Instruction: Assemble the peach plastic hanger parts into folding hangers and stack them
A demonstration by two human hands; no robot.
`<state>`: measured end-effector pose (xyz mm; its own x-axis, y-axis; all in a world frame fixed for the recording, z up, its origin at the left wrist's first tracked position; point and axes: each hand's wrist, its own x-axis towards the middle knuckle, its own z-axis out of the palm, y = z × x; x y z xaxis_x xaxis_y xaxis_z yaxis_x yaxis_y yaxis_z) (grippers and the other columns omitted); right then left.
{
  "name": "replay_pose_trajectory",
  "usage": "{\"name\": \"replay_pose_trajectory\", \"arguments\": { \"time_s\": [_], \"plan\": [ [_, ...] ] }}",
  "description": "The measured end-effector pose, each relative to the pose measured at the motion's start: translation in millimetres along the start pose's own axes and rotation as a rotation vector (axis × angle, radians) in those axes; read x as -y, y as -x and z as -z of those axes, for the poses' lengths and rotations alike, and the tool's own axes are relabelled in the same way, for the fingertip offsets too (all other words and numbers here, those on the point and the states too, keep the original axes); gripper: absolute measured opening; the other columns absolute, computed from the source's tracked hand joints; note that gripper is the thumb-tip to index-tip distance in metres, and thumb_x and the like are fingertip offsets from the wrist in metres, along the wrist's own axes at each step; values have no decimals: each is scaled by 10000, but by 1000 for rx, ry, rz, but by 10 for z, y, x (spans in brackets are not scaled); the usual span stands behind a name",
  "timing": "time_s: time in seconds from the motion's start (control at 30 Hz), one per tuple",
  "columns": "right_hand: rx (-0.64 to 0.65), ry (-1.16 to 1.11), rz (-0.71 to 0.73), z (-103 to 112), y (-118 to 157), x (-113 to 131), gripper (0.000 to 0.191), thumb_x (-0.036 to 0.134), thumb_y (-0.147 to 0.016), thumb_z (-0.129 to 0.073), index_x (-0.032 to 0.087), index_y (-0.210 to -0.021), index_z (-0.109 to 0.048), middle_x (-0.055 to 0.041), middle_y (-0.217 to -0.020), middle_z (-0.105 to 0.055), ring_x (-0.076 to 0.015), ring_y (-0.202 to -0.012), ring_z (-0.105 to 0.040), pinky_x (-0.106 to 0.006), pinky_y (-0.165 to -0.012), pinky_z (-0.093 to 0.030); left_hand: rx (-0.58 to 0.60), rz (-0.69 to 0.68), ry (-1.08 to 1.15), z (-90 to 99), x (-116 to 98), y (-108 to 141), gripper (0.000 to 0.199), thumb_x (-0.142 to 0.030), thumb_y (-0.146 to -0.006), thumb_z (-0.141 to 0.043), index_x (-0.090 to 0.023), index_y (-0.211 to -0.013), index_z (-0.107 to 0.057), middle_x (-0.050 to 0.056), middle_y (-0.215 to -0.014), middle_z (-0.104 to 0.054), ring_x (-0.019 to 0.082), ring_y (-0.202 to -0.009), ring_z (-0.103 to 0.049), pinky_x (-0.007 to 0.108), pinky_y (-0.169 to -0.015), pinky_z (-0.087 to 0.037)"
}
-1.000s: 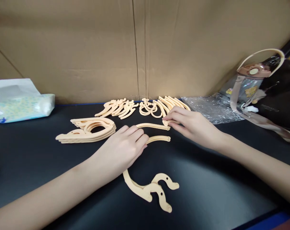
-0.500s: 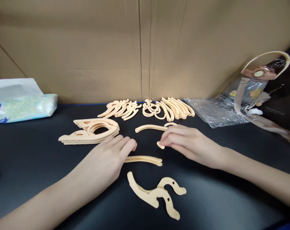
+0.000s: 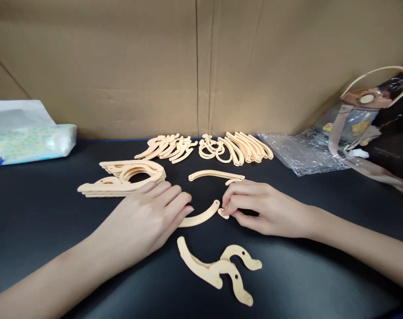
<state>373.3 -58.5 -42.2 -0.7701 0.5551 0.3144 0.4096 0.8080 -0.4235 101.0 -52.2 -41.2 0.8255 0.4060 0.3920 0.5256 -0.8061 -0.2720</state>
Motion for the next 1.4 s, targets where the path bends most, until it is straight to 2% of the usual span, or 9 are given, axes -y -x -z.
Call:
{"name": "replay_pose_trajectory", "arguments": {
  "time_s": [0.1,0.2,0.3,0.43,0.57,0.63,0.87,1.17,1.4],
  "plan": [
    [-16,-57,-4,-32,-13,29,162,41,-889,-556,175,-914,-644,-46,-965,-645,-141,-875,-623,-278,-812,-516,-33,107,193,-32,-113,5,262,-258,-1061,-368,-164,-1047,-613,40,-910,-663,221,-799,-601,350,-730,-417],
    [-20,-120,-24,-57,-24,55,63,121,-888,-639,177,-917,-637,-44,-962,-641,-138,-866,-634,-266,-792,-530,-20,198,375,-58,-220,6,175,-297,-1039,-457,-206,-1109,-590,17,-981,-651,202,-844,-590,328,-746,-433],
    [-30,-193,-55,-80,-29,59,51,179,-896,-684,178,-884,-634,-41,-941,-642,-128,-860,-643,-238,-769,-535,12,240,501,-63,-276,-6,102,-247,-999,-517,-234,-1058,-599,-9,-932,-632,179,-809,-577,300,-704,-430],
    [-70,-244,-88,-102,-28,54,90,121,-850,-685,184,-819,-630,-23,-884,-634,-116,-808,-627,-217,-715,-541,38,338,627,-16,-305,-21,104,-149,-906,-495,-231,-900,-558,-29,-820,-572,143,-718,-538,260,-601,-393],
    [-99,-354,-131,-97,-30,69,112,80,-807,-693,175,-801,-632,-20,-873,-638,-109,-797,-626,-214,-722,-555,169,456,679,58,-343,-10,78,-166,-855,-444,-241,-844,-458,-57,-724,-502,126,-592,-445,258,-523,-332],
    [-113,-391,-153,-86,-37,79,114,76,-802,-700,170,-797,-635,-15,-870,-655,-106,-785,-623,-232,-737,-548,207,450,680,72,-355,-1,73,-181,-878,-426,-246,-847,-440,-59,-705,-500,135,-605,-454,265,-531,-321],
    [-144,-553,-184,-69,-50,59,94,126,-821,-744,171,-802,-663,-14,-890,-689,-114,-825,-642,-265,-775,-554,168,289,690,19,-311,29,146,-289,-1038,-417,-247,-1054,-555,-14,-836,-618,172,-726,-542,285,-628,-373],
    [-152,-644,-212,-52,-61,52,82,136,-819,-765,168,-805,-691,-18,-893,-702,-113,-820,-661,-266,-775,-571,199,264,690,29,-299,33,143,-266,-1051,-391,-240,-1039,-531,-3,-852,-621,181,-734,-552,291,-648,-396],
    [-170,-657,-211,-53,-55,52,79,125,-807,-776,163,-796,-707,-19,-887,-708,-110,-818,-673,-254,-773,-579,174,252,625,18,-300,43,131,-283,-1061,-378,-262,-1138,-482,-6,-920,-668,186,-743,-590,302,-640,-413]
  ]
}}
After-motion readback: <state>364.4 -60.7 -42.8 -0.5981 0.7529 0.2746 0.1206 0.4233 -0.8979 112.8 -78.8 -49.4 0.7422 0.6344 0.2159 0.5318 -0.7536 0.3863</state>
